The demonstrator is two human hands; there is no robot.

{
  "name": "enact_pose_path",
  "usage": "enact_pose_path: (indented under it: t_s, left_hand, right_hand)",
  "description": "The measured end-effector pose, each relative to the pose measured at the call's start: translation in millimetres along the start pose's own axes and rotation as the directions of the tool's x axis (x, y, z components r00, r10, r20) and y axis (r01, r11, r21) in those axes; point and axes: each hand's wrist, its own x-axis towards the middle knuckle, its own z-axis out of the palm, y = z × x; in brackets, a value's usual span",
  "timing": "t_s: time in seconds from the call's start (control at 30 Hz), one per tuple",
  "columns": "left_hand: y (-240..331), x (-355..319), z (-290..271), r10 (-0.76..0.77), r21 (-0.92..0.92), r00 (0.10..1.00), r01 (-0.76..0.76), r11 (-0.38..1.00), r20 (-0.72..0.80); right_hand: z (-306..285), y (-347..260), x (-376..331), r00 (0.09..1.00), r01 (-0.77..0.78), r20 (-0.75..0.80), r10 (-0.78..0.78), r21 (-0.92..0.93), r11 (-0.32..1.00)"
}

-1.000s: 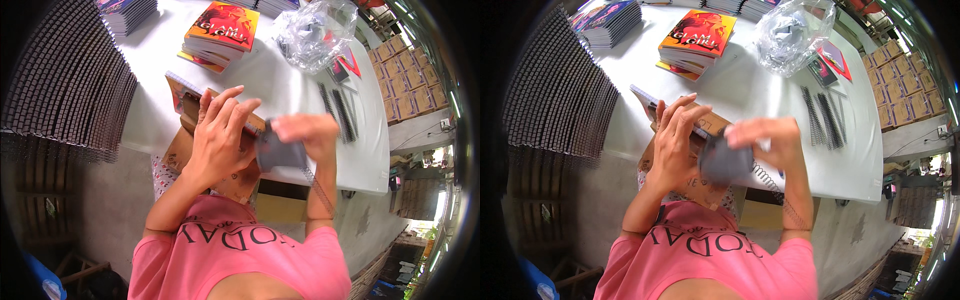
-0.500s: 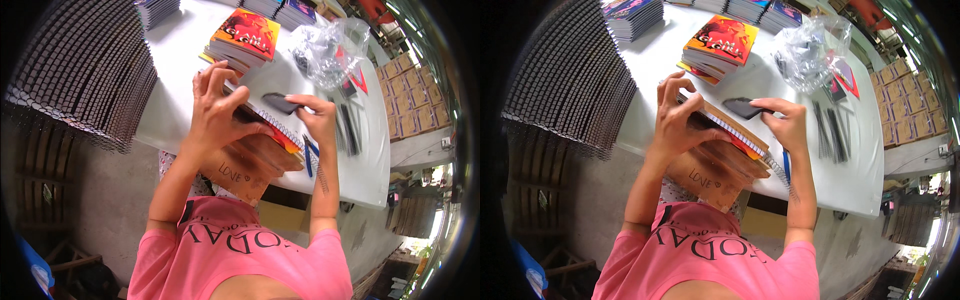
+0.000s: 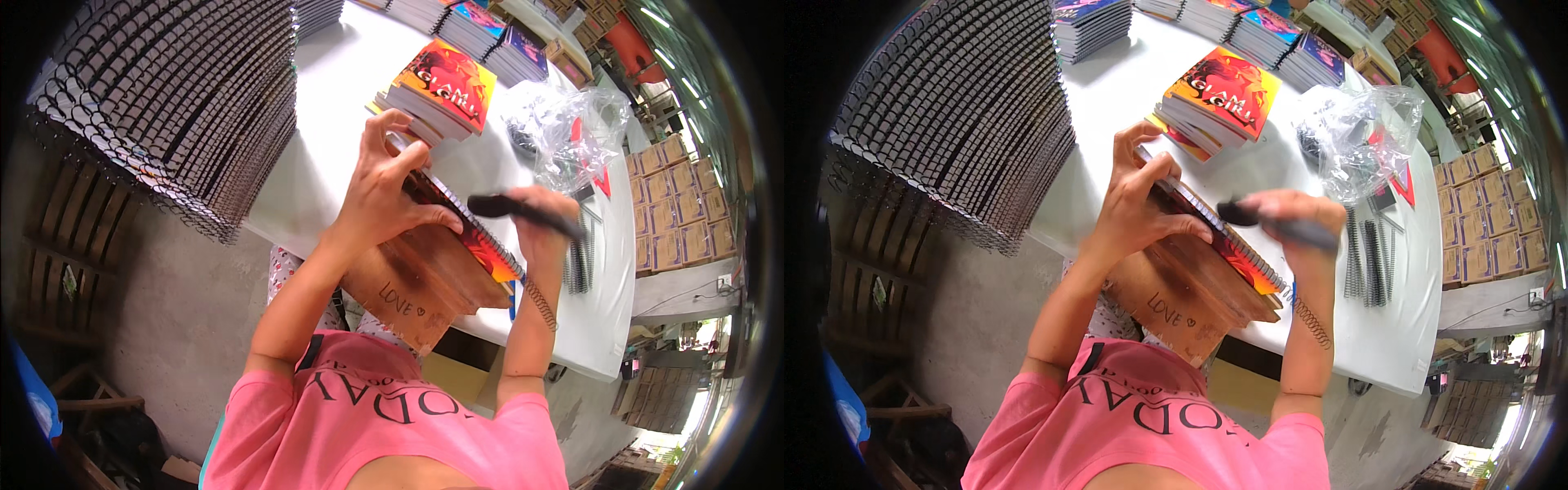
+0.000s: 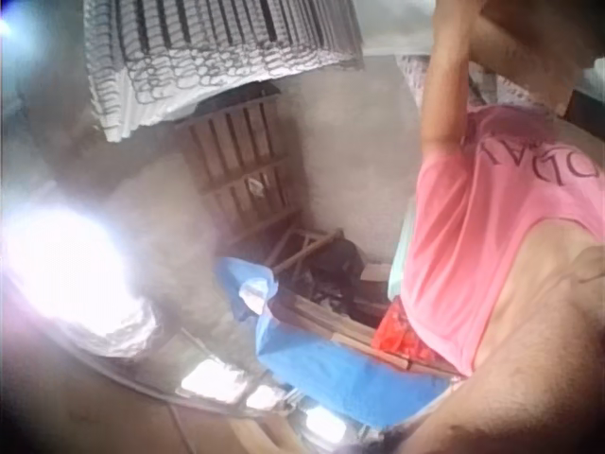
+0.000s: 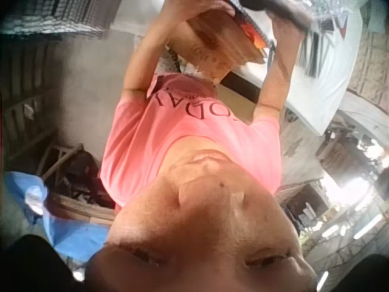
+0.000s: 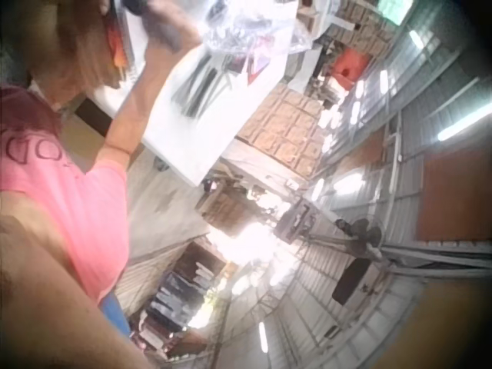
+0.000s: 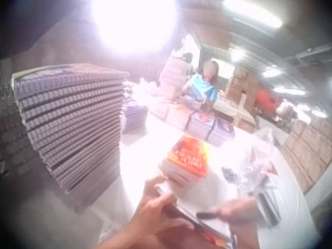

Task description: The person binds notebooks by threading plastic spiral coils through pre-punched holes in the covers and pages, then trims and bends the coil ends using a pair of pliers.

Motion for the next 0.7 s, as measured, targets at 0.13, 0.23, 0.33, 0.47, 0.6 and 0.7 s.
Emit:
enact_pose_path:
  t_s: [0.13,0.23,0.33,0.47,0.6,0.7]
  left_hand:
    - [-6,-2,2,-0.038,-0.114,0.999,0.039,0.993,0.009]
    - [-14,-4,8,-0.077,-0.207,0.997,0.071,0.976,-0.02]
    - [-15,0,6,-0.233,-0.394,0.972,0.223,0.892,0.023]
    - [-20,-2,6,-0.393,-0.576,0.91,0.392,0.717,0.13]
    - [-23,-2,8,-0.256,-0.465,0.957,0.291,0.836,0.138]
    - [-24,-6,5,-0.24,-0.5,0.964,0.264,0.825,0.112]
  right_hand:
    - [7,3,19,0.995,-0.098,-0.03,0.094,-0.19,0.977]
    - [3,-13,14,0.997,0.071,0.004,-0.071,0.084,0.994]
    - [17,0,36,0.999,-0.048,0.001,0.051,-0.317,0.947]
    - [29,-29,32,0.949,0.307,0.074,-0.306,0.006,0.952]
    - [16,7,41,0.99,-0.1,-0.109,0.091,-0.077,0.992]
    - [36,-26,48,0.944,0.311,0.152,-0.292,-0.122,0.943]
